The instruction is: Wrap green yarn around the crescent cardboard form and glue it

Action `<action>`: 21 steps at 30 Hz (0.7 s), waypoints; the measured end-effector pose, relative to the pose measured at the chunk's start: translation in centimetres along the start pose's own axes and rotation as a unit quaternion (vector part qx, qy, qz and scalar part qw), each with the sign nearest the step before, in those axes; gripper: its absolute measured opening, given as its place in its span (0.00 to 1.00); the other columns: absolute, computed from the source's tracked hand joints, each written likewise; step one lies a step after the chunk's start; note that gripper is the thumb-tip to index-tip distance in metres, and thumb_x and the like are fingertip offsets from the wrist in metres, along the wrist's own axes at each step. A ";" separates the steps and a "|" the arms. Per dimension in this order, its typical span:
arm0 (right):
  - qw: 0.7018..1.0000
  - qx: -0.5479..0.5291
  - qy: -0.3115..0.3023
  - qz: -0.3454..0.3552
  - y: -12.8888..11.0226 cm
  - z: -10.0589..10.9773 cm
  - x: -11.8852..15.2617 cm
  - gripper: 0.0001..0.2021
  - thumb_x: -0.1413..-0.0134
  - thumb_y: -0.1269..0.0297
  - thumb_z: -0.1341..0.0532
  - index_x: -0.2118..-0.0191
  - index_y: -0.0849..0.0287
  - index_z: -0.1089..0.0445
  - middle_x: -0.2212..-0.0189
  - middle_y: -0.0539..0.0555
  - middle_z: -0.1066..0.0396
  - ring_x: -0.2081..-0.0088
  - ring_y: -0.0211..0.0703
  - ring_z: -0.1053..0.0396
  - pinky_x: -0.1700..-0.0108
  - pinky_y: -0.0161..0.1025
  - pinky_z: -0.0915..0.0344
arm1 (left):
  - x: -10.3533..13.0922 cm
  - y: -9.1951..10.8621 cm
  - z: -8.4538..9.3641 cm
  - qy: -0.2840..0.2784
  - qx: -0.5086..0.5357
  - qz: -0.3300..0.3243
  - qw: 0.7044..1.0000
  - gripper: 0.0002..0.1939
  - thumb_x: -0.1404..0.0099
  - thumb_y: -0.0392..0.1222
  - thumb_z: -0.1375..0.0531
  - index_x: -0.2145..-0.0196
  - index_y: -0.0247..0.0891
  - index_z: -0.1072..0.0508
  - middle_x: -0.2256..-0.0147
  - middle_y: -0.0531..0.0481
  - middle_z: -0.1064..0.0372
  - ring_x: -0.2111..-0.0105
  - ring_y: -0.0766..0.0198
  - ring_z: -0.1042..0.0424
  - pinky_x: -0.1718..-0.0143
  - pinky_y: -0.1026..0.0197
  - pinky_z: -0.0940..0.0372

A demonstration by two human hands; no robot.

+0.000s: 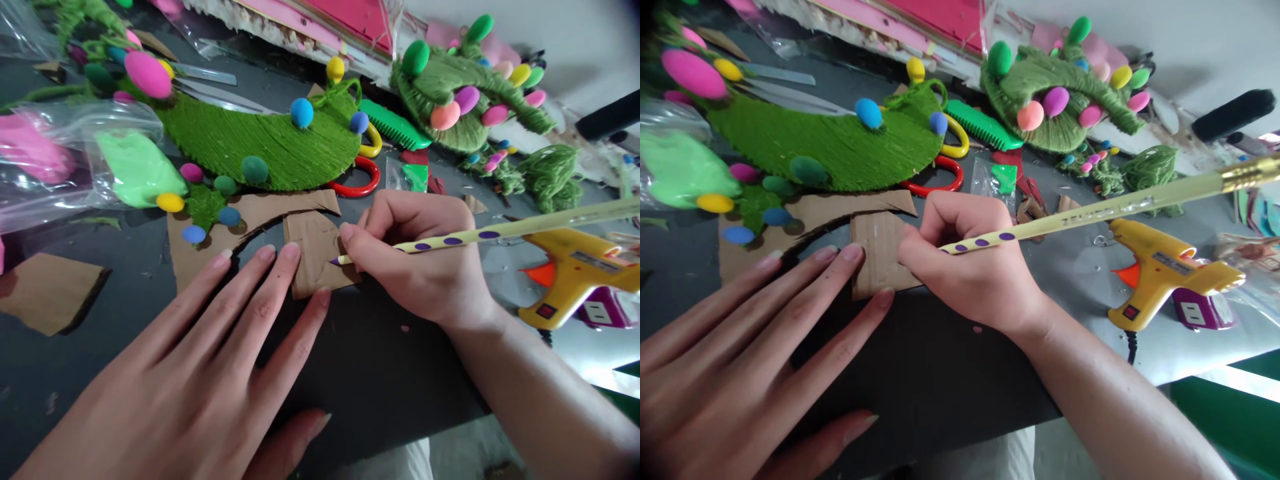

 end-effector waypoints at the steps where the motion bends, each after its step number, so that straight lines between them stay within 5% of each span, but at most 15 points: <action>1: 1.000 -0.003 -0.001 -0.002 0.0 0.0 0.0 0.17 0.47 0.70 0.33 0.81 0.57 0.39 0.83 0.47 0.35 0.80 0.33 0.40 0.79 0.34 0.46 | 0.1 0.1 -0.2 -0.009 -0.012 -0.008 1.000 0.39 0.35 0.66 0.45 0.33 0.41 0.38 0.30 0.43 0.49 0.32 0.39 0.46 0.30 0.38 0.54; 9: 1.000 -0.021 -0.004 0.001 -0.1 0.1 -0.2 0.17 0.47 0.72 0.34 0.82 0.57 0.38 0.84 0.47 0.34 0.80 0.34 0.38 0.79 0.35 0.45 | 0.1 0.2 -0.3 -0.016 -0.042 -0.020 0.999 0.40 0.35 0.67 0.44 0.33 0.42 0.39 0.30 0.44 0.50 0.31 0.40 0.48 0.28 0.39 0.57; 15: 0.996 -0.002 0.087 0.005 0.3 1.6 -0.8 0.17 0.43 0.68 0.34 0.81 0.57 0.35 0.82 0.48 0.33 0.78 0.34 0.39 0.74 0.37 0.42 | 0.1 0.2 -0.2 -0.014 -0.042 -0.023 0.999 0.39 0.35 0.66 0.45 0.34 0.40 0.38 0.30 0.42 0.50 0.32 0.38 0.47 0.29 0.37 0.55; 21: 0.997 0.017 0.071 0.013 0.6 1.2 -1.2 0.18 0.42 0.65 0.33 0.81 0.57 0.34 0.81 0.50 0.31 0.78 0.36 0.38 0.74 0.37 0.42 | 0.0 0.2 -0.1 -0.008 -0.044 -0.027 0.999 0.40 0.35 0.66 0.44 0.34 0.40 0.38 0.30 0.42 0.50 0.31 0.39 0.48 0.29 0.39 0.56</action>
Point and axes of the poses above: each hand's wrist, its own x-axis away from the middle knuckle, its own z-axis out of the back of the hand, y = z × x, the point moved 7 cm from there along -x, towards the middle knuckle
